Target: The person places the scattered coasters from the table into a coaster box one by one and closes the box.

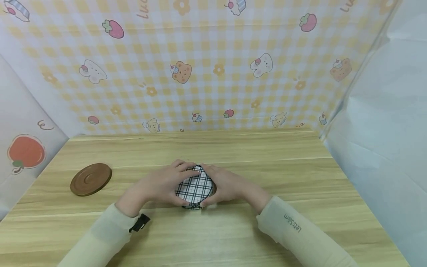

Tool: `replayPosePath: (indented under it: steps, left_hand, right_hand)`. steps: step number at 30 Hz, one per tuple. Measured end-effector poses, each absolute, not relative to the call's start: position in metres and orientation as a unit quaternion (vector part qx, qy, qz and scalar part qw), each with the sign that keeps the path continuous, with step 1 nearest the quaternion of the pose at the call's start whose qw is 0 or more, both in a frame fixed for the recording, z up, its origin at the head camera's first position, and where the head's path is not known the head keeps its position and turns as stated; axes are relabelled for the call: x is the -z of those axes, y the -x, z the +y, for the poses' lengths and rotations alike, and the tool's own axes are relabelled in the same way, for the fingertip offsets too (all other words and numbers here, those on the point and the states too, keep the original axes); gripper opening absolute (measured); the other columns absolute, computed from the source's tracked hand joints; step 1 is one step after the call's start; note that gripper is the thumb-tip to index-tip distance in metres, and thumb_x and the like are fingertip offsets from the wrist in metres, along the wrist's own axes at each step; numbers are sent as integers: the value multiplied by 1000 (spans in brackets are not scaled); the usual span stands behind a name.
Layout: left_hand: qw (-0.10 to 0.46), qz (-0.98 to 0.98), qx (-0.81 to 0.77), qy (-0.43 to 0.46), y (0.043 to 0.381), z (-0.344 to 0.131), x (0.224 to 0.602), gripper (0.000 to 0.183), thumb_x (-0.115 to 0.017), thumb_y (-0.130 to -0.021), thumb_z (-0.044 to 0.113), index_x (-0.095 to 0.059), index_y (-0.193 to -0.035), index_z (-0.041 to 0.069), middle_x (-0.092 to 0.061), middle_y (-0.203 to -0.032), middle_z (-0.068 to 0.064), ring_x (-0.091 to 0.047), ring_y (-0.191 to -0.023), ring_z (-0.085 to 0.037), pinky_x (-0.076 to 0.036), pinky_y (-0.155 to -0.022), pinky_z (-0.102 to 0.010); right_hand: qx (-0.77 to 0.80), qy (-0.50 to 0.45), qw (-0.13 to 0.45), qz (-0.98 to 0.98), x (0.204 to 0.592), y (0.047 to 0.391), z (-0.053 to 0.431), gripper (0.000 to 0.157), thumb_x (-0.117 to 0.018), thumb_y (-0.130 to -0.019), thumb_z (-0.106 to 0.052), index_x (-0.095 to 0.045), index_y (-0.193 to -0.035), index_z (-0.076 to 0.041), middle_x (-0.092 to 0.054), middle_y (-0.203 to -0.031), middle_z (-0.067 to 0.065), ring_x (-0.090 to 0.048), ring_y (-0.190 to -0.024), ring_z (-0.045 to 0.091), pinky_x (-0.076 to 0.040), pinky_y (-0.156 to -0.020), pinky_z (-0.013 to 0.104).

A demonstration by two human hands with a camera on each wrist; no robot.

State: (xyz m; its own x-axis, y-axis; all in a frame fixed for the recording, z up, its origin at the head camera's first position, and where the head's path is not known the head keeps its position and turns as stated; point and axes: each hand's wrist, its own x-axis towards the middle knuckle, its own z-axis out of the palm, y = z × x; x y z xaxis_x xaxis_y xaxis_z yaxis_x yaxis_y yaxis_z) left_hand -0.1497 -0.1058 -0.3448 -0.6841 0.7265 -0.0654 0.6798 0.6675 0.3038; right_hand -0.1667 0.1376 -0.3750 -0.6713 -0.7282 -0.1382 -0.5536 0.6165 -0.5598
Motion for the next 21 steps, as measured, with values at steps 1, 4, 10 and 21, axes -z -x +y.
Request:
replayPosePath:
  steps: [1, 4, 10, 21]
  left_hand:
    - [91, 909, -129, -387, 150, -106, 345, 84, -81, -76, 48, -49, -146, 14, -43, -153, -10, -39, -138, -30, -48, -106, -49]
    - [91, 909, -130, -385, 149, -106, 345, 84, -82, -76, 48, -49, -146, 14, -43, -153, -10, -39, -137, -30, -48, -105, -48]
    - [91, 910, -132, -383, 149, -109, 348, 85, -80, -77, 51, -48, -147, 15, -40, -156, -9, -39, -139, -30, -47, -107, -49]
    - [98, 916, -169, -351, 147, -129, 347, 78, -80, -81, 43, -50, -145, 10, -45, -152, -6, -39, -142, -26, -42, -113, -45]
  right_hand:
    - [243, 365, 179, 881, 375, 167, 138, 114, -77, -79, -56, -16, -159, -4, -28, -163, 13, -33, -147, 29, -33, -120, 47]
    - [243, 364, 179, 881, 374, 166, 138, 114, -77, -79, -56, -15, -159, -4, -28, -163, 13, -33, -147, 29, -33, -120, 47]
    - [244, 363, 179, 881, 375, 166, 137, 114, -77, -79, -57, -15, -159, -4, -28, -163, 13, -34, -147, 28, -33, -120, 47]
    - [250, 357, 177, 883, 377, 166, 135, 117, -78, -77, -57, -15, -158, -2, -31, -161, 14, -36, -145, 28, -34, -119, 47]
